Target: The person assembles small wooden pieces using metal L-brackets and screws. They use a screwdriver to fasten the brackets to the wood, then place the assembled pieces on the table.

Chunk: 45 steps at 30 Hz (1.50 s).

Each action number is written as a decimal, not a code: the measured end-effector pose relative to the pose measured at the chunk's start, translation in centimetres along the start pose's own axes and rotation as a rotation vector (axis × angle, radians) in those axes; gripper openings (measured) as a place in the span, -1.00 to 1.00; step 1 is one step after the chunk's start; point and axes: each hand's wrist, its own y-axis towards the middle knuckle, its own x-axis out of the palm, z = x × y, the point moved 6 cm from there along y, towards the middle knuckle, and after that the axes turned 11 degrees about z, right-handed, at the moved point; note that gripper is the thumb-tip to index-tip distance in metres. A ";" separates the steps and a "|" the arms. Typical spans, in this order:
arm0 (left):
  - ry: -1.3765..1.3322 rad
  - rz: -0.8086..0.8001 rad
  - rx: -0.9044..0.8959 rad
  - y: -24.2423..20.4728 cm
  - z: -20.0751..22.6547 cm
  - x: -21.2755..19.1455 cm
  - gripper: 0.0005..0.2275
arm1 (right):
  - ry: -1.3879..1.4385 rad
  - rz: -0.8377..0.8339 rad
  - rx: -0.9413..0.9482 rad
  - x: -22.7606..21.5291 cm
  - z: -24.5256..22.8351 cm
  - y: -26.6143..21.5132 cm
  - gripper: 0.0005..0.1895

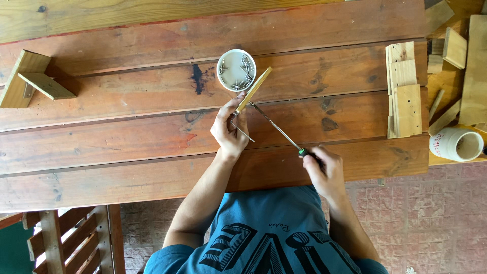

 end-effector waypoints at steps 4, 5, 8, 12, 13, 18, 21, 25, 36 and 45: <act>-0.002 -0.012 0.002 -0.3 -0.3 -0.1 -0.91 | -0.059 0.077 -0.054 -0.3 -0.5 0.3 -0.90; -0.008 -0.012 -0.003 -0.3 -0.3 -0.1 -0.91 | -0.072 0.081 -0.060 -0.3 -0.4 0.2 -0.89; -0.006 -0.010 -0.009 -0.3 -0.3 -0.2 -0.90 | -0.090 0.039 -0.058 0.1 0.1 -0.2 -0.88; -0.014 0.004 -0.065 -0.5 -0.8 -0.5 -0.87 | 0.059 -0.034 -0.001 0.3 -0.1 -0.3 -0.75; -0.014 0.002 -0.064 -0.5 -0.7 -0.5 -0.87 | 0.059 -0.033 0.000 0.4 0.0 -0.3 -0.75; -0.008 0.008 -0.107 -0.8 -1.3 -0.8 -0.85 | 0.013 0.128 -0.142 -0.3 -1.5 0.3 -0.81; -0.034 0.012 -0.143 -1.6 -2.1 -1.2 -0.84 | 0.045 0.168 -0.150 -0.7 -1.9 0.7 -0.77; -0.027 0.052 -0.230 -1.7 -1.8 -0.9 -0.80 | 0.065 0.185 -0.161 -0.8 -2.1 0.5 -0.78; -0.015 0.169 -0.601 -4.6 -3.7 -0.6 -0.71 | 0.090 0.297 -0.141 -2.8 -0.8 -0.2 -0.77; 0.026 0.093 -0.758 -6.1 -2.7 2.0 -0.69 | -0.287 0.653 -0.355 -8.4 3.5 1.3 -0.78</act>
